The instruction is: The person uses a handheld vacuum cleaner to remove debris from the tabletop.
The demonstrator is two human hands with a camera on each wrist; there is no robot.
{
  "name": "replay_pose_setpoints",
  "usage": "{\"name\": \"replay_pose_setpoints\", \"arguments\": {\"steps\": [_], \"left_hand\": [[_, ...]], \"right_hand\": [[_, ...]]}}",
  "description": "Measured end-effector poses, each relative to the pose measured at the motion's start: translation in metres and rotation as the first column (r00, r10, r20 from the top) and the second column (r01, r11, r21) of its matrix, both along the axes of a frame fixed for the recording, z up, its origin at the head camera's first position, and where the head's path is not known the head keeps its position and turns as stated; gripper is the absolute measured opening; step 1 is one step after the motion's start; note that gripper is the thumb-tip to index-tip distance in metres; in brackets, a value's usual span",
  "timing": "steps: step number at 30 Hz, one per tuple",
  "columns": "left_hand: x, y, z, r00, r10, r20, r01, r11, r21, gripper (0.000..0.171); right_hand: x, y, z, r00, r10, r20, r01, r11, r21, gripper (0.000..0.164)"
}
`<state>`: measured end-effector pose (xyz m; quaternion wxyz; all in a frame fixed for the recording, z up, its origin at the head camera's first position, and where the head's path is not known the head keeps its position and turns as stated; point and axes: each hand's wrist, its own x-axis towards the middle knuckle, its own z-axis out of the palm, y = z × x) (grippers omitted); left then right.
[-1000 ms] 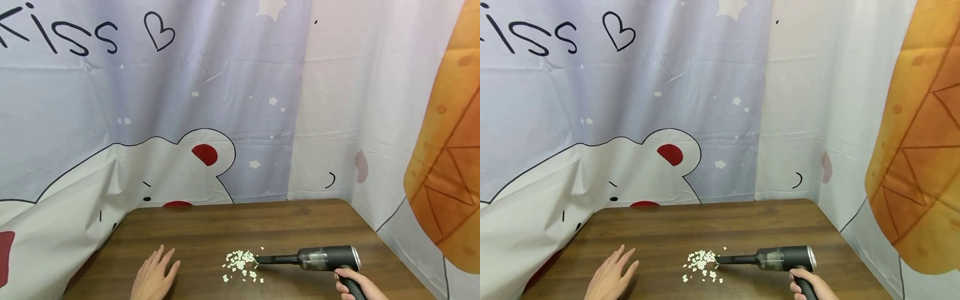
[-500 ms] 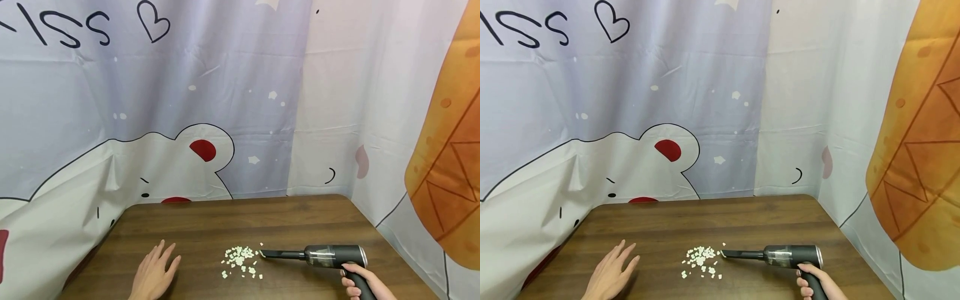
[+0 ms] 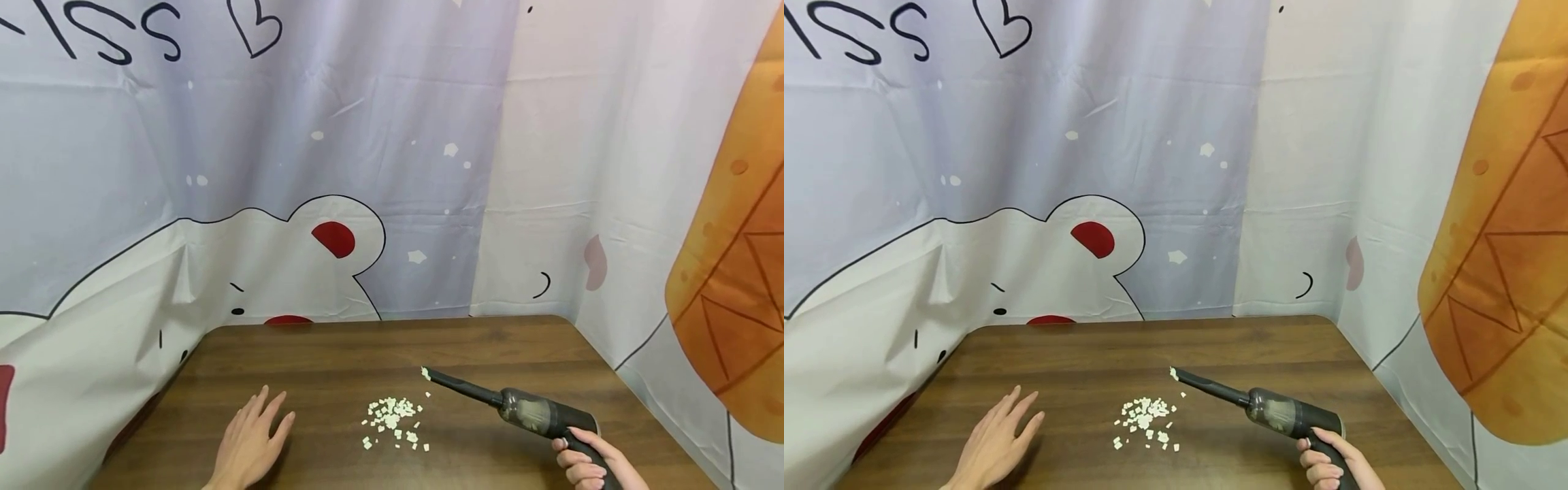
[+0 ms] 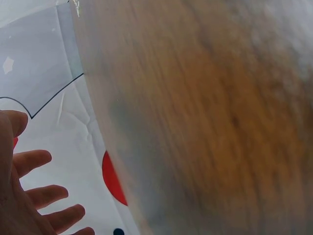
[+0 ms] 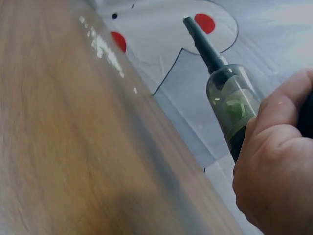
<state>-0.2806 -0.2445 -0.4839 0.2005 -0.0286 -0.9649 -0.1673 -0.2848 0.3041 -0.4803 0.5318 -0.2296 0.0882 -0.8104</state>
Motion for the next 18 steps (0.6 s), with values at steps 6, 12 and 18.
{"name": "replay_pose_setpoints", "arguments": {"steps": [6, 12, 18], "left_hand": [[-0.003, 0.0, 0.0, 1.0, -0.007, 0.002, 0.007, 1.0, 0.011, 0.051], [-0.003, 0.0, 0.001, 1.0, -0.025, -0.01, 0.025, 0.999, 0.028, 0.051], [-0.002, 0.0, 0.0, 0.999, -0.038, -0.024, 0.039, 0.999, 0.03, 0.051]], "right_hand": [[0.004, -0.01, 0.012, 0.993, 0.114, -0.024, -0.116, 0.987, -0.116, 0.036], [0.013, -0.02, 0.028, 0.989, 0.138, -0.052, -0.145, 0.975, -0.169, 0.039], [0.025, -0.032, 0.041, 0.986, 0.131, -0.103, -0.148, 0.973, -0.177, 0.04]]}}
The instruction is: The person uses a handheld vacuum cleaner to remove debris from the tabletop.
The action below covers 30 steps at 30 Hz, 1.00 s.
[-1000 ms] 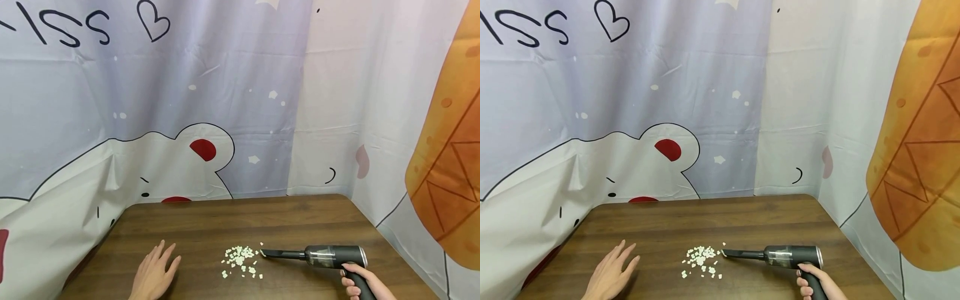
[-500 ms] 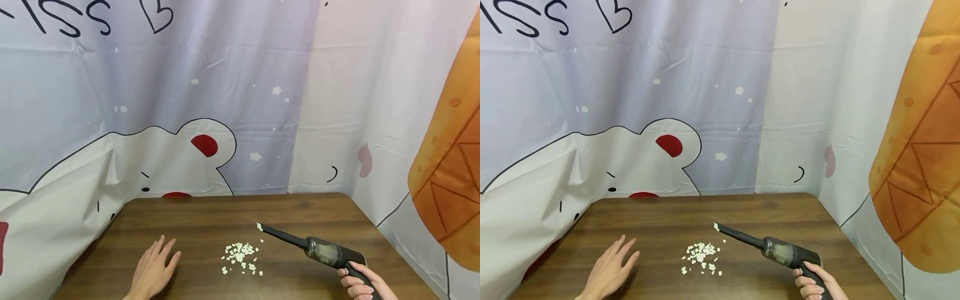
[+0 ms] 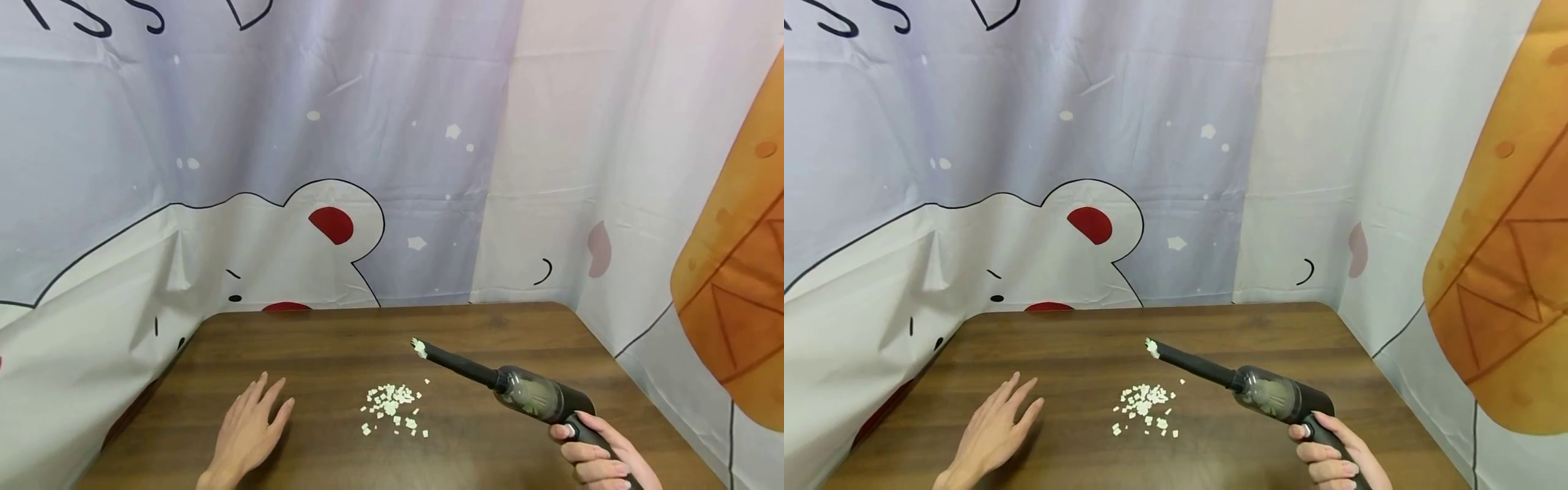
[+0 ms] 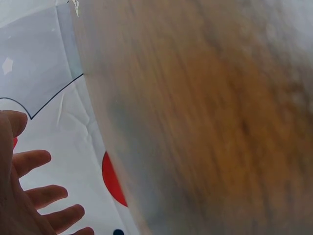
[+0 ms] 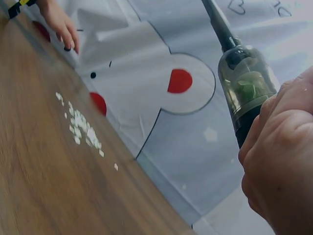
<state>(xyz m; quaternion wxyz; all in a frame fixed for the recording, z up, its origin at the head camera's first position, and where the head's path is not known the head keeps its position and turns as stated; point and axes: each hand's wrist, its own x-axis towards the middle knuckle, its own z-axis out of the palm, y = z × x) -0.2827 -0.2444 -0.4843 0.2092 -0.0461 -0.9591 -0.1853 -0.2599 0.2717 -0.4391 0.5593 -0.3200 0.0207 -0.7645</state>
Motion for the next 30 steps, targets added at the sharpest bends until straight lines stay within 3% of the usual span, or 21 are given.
{"name": "replay_pose_setpoints", "arguments": {"steps": [9, 16, 20, 26, 28, 30], "left_hand": [[0.0, -0.001, 0.003, 1.0, 0.001, 0.01, -0.001, 1.0, 0.013, 0.051], [0.002, -0.001, 0.004, 1.0, 0.002, 0.004, -0.002, 1.0, 0.007, 0.051], [0.003, -0.001, 0.003, 1.0, 0.001, -0.003, -0.001, 1.0, 0.005, 0.05], [0.003, 0.001, 0.002, 1.0, 0.008, -0.007, -0.008, 1.0, -0.008, 0.05], [0.003, 0.001, 0.001, 1.0, 0.008, -0.001, -0.008, 1.0, -0.01, 0.05], [0.002, 0.002, 0.002, 1.0, 0.01, 0.005, -0.01, 1.0, -0.011, 0.051]], "right_hand": [[0.005, -0.009, 0.016, 0.999, -0.009, -0.043, 0.009, 1.0, -0.005, 0.041], [0.009, -0.004, 0.01, 0.985, -0.145, -0.092, 0.149, 0.988, 0.048, 0.042], [0.01, -0.002, 0.007, 0.958, -0.238, -0.157, 0.253, 0.964, 0.081, 0.043], [0.013, 0.001, 0.003, 0.882, -0.389, -0.265, 0.435, 0.889, 0.144, 0.046], [0.013, 0.003, 0.001, 0.837, -0.443, -0.322, 0.515, 0.836, 0.191, 0.048], [0.013, 0.006, 0.0, 0.782, -0.491, -0.384, 0.606, 0.742, 0.285, 0.045]]}}
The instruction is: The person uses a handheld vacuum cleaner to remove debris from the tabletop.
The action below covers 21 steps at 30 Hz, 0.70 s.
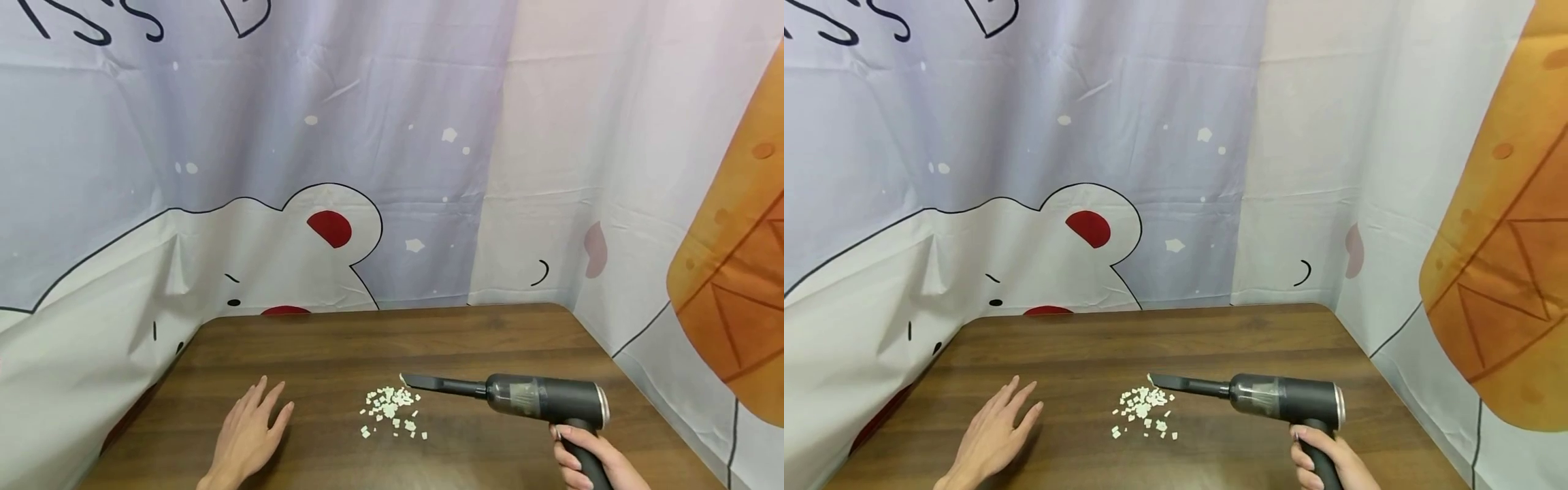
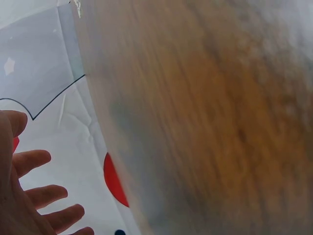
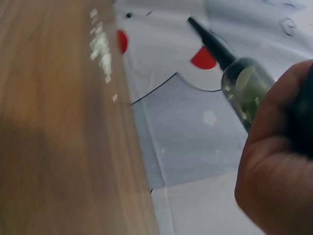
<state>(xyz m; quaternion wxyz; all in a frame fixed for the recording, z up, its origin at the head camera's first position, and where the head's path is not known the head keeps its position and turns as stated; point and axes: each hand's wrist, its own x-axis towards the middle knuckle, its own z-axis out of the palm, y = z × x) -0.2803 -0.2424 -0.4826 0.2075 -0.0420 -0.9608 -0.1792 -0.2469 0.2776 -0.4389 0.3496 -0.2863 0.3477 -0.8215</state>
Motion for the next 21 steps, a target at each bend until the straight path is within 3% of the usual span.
{"name": "replay_pose_setpoints", "arguments": {"steps": [3, 6, 11, 13, 15, 21], "left_hand": [[0.0, 0.001, 0.0, 1.0, 0.003, 0.004, -0.003, 1.0, 0.0, 0.053], [0.0, 0.001, 0.0, 1.0, 0.005, 0.005, -0.005, 1.0, 0.001, 0.053], [-0.001, 0.001, -0.001, 1.0, 0.01, 0.012, -0.01, 1.0, -0.007, 0.053], [-0.001, 0.001, -0.002, 1.0, 0.015, 0.022, -0.014, 1.0, -0.013, 0.054], [0.0, 0.001, -0.002, 0.999, 0.018, 0.031, -0.018, 1.0, -0.014, 0.054], [0.002, 0.0, -0.001, 0.999, 0.029, 0.033, -0.029, 0.999, -0.017, 0.054]], "right_hand": [[0.0, 0.003, -0.001, 0.986, -0.168, -0.022, 0.169, 0.963, 0.209, 0.035], [0.001, 0.004, -0.003, 0.954, -0.292, -0.071, 0.297, 0.88, 0.37, 0.024], [0.0, -0.001, -0.007, 0.886, -0.425, -0.185, 0.456, 0.728, 0.511, 0.017], [0.0, -0.002, -0.009, 0.87, -0.455, -0.189, 0.479, 0.693, 0.539, 0.016], [-0.001, -0.004, -0.01, 0.868, -0.462, -0.181, 0.479, 0.686, 0.547, 0.016], [-0.004, -0.011, -0.013, 0.876, -0.453, -0.165, 0.466, 0.704, 0.536, 0.016]]}}
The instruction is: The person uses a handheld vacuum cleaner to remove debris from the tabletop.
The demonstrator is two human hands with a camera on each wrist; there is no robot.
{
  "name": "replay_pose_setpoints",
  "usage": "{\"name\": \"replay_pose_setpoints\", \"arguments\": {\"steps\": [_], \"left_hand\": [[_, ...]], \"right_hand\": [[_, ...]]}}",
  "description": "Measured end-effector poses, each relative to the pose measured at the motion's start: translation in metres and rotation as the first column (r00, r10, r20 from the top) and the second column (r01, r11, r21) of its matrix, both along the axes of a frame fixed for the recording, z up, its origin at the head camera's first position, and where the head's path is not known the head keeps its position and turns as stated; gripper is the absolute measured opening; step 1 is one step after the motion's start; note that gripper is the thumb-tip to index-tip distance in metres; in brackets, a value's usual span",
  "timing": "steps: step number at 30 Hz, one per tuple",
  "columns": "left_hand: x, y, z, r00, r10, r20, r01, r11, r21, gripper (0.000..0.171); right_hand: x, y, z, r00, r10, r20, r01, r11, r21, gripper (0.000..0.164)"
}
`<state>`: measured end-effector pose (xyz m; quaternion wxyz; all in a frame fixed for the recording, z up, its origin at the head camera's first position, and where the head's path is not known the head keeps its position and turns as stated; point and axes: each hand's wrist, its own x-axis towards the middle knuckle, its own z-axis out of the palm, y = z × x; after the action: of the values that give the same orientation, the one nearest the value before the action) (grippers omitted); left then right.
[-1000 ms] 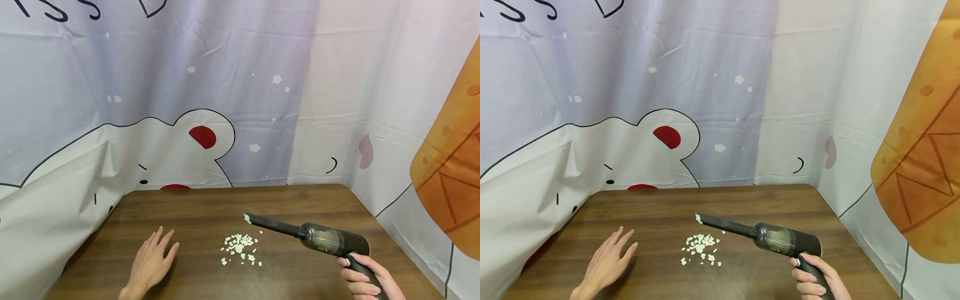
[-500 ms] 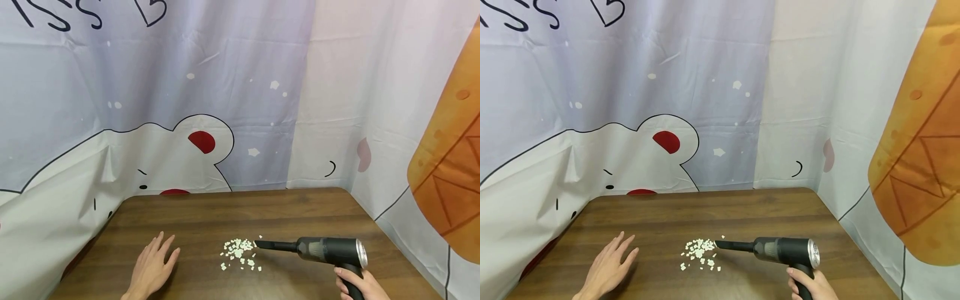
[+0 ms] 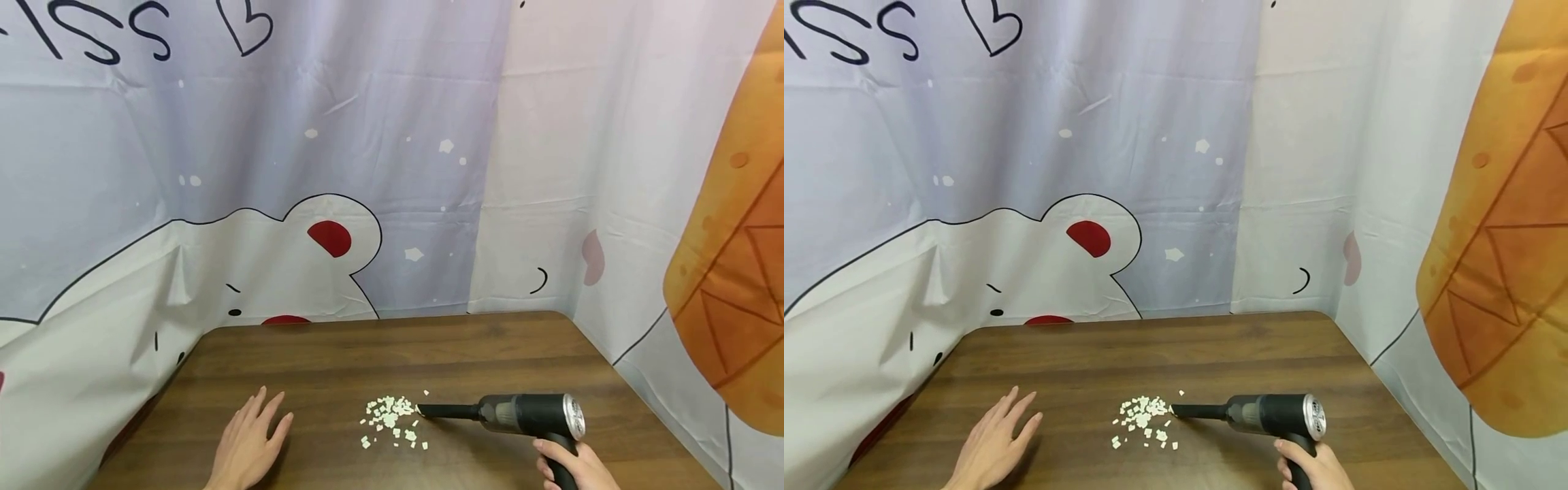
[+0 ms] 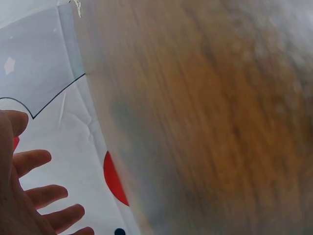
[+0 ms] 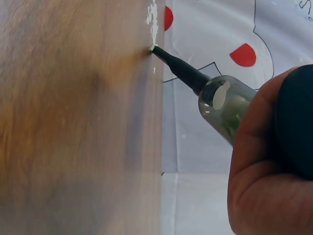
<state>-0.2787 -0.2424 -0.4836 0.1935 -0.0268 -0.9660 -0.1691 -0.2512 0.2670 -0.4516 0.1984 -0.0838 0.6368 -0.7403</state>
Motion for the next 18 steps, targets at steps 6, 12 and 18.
{"name": "replay_pose_setpoints", "arguments": {"steps": [6, 12, 18], "left_hand": [[0.001, -0.001, -0.002, 1.0, 0.003, -0.018, -0.003, 1.0, 0.009, 0.053], [0.003, -0.002, -0.004, 1.0, 0.01, -0.015, -0.01, 1.0, 0.019, 0.053], [0.005, -0.003, -0.004, 1.0, 0.016, -0.026, -0.016, 1.0, 0.012, 0.053]], "right_hand": [[-0.002, -0.01, -0.001, 0.999, -0.021, 0.028, 0.022, 1.0, -0.016, 0.018], [-0.007, -0.018, -0.003, 0.998, 0.041, 0.047, -0.036, 0.995, -0.091, 0.02], [-0.012, -0.02, -0.008, 0.993, 0.064, 0.104, -0.047, 0.986, -0.16, 0.02]]}}
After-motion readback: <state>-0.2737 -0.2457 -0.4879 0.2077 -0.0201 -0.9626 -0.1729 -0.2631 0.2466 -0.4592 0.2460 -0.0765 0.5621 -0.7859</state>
